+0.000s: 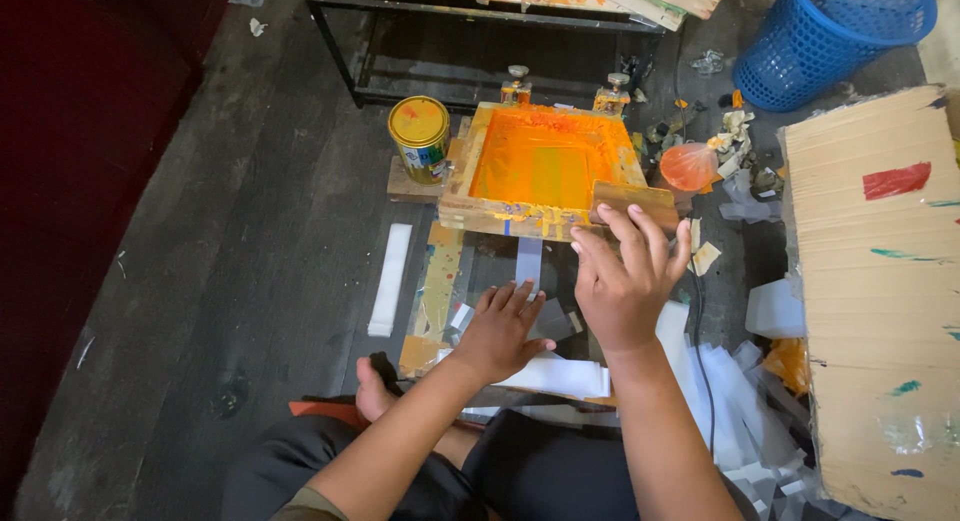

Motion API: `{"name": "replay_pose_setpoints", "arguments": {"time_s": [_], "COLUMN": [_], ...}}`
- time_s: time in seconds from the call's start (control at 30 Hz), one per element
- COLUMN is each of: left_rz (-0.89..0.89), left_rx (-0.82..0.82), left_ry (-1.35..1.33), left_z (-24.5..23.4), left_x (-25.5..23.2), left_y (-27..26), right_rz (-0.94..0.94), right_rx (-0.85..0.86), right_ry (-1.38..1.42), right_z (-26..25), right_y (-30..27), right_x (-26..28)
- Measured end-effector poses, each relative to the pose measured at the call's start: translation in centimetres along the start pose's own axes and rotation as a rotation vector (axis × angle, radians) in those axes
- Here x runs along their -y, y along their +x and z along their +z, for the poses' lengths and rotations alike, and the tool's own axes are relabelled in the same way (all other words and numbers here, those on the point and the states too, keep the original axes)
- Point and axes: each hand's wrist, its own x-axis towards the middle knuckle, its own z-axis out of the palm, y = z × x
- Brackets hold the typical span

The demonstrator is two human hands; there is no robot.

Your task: The person sits on the floor and uses a squeegee to spread orange ink across a screen printing frame. They then pick up a white strip of material, inspect it, and place it back down.

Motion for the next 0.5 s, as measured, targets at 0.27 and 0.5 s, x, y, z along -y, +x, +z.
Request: {"name": "replay_pose_setpoints", "arguments": {"time_s": [0.27,0.5], "left_rz": [-0.001,-0.046], "left_rx": [0.058,0.079], "left_ry": [-0.002,-0.041], "left_z": [-0.6,-2.0], "left_x": [0.2,-0.6], "left_y": [0.1,-0.3], "right_rz": [0.005,0.016], "right_rx": [0.019,0.064], "right_ry": [0.039,0.064], "right_z": [-0.2,-0.7], "right_y": [0.1,0.4], "right_x": [-0.5,-0.5]}}
